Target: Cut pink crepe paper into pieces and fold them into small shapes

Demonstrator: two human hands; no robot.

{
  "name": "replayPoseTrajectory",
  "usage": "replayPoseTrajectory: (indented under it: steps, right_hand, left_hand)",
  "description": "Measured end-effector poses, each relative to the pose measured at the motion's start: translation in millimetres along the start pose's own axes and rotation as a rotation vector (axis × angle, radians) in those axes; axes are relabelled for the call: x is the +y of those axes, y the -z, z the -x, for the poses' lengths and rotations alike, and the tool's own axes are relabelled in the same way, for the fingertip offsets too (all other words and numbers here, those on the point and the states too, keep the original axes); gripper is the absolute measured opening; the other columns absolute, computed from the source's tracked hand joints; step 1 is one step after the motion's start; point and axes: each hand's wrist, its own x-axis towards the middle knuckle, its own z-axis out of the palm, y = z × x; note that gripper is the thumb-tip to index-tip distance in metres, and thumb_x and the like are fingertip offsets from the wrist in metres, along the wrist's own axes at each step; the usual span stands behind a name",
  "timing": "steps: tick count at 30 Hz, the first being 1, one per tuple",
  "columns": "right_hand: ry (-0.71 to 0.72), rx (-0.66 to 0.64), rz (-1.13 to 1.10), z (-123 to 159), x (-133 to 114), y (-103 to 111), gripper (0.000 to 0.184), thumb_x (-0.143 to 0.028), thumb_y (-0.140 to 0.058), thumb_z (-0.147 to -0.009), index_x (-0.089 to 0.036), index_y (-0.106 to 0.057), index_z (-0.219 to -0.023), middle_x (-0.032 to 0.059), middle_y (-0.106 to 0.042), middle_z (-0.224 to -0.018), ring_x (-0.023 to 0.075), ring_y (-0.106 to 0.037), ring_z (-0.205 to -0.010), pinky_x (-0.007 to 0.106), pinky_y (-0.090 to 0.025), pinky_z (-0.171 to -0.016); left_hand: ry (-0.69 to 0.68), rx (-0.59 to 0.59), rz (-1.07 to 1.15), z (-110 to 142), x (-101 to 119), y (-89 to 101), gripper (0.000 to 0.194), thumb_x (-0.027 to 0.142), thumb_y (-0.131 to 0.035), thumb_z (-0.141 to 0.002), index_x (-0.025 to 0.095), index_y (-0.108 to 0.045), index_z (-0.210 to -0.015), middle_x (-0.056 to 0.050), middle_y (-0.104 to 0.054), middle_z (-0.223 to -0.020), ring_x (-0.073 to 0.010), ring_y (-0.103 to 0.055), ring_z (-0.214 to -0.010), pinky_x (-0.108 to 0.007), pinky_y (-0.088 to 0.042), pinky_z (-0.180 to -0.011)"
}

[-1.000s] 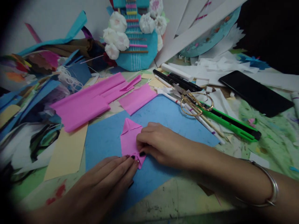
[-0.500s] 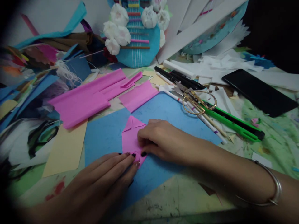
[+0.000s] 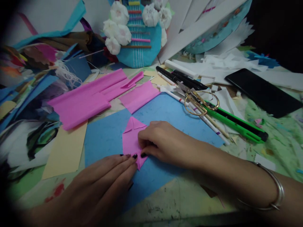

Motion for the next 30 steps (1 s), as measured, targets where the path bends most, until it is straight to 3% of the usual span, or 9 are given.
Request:
replayPoseTrajectory:
  steps: [9,21,27,30]
  right_hand:
    - [-0.016,0.004,0.005,-2,-2,1,0.006,-0.010,-0.060,-0.080,-0.015,-0.061,-0.077,0.0023,-0.062,-0.074,0.0138,-0.053,-0.072,0.024,-0.036,-0.065]
    - [-0.108,0.062,-0.008,-1,-2,-2,0.004,-0.014,-0.064,-0.077,-0.016,-0.061,-0.078,0.0008,-0.061,-0.075,0.0133,-0.051,-0.071,0.025,-0.034,-0.064]
    - [-0.232,0.111,0.140,-3,3,-1,0.026,-0.036,-0.076,-0.069,-0.017,-0.059,-0.068,-0.0006,-0.056,-0.067,0.0155,-0.047,-0.071,0.028,-0.029,-0.064]
    - [-0.255,0.111,0.141,-4,6,2,0.027,-0.036,-0.076,-0.068,-0.016,-0.058,-0.065,-0.0015,-0.053,-0.063,0.0137,-0.044,-0.065,0.027,-0.028,-0.061]
  left_hand:
    - [0.105,-0.201,0.106,-3,1,-5.5,0.040,0.015,-0.038,-0.088,0.009,-0.052,-0.125,-0.011,-0.063,-0.108,-0.0241,-0.054,-0.092,-0.041,-0.050,-0.082]
    - [0.116,-0.209,0.146,-5,0,-5.5,0.042,0.013,-0.043,-0.085,0.009,-0.054,-0.125,-0.010,-0.061,-0.101,-0.0237,-0.050,-0.090,-0.040,-0.051,-0.077]
    - [0.127,-0.235,0.178,-4,1,-5.5,0.044,0.014,-0.044,-0.084,0.010,-0.052,-0.127,-0.011,-0.060,-0.105,-0.0248,-0.051,-0.091,-0.041,-0.052,-0.076]
    - [0.128,-0.218,0.164,-4,1,-6.4,0.042,0.012,-0.043,-0.084,0.012,-0.054,-0.125,-0.011,-0.061,-0.106,-0.0242,-0.052,-0.093,-0.041,-0.052,-0.077]
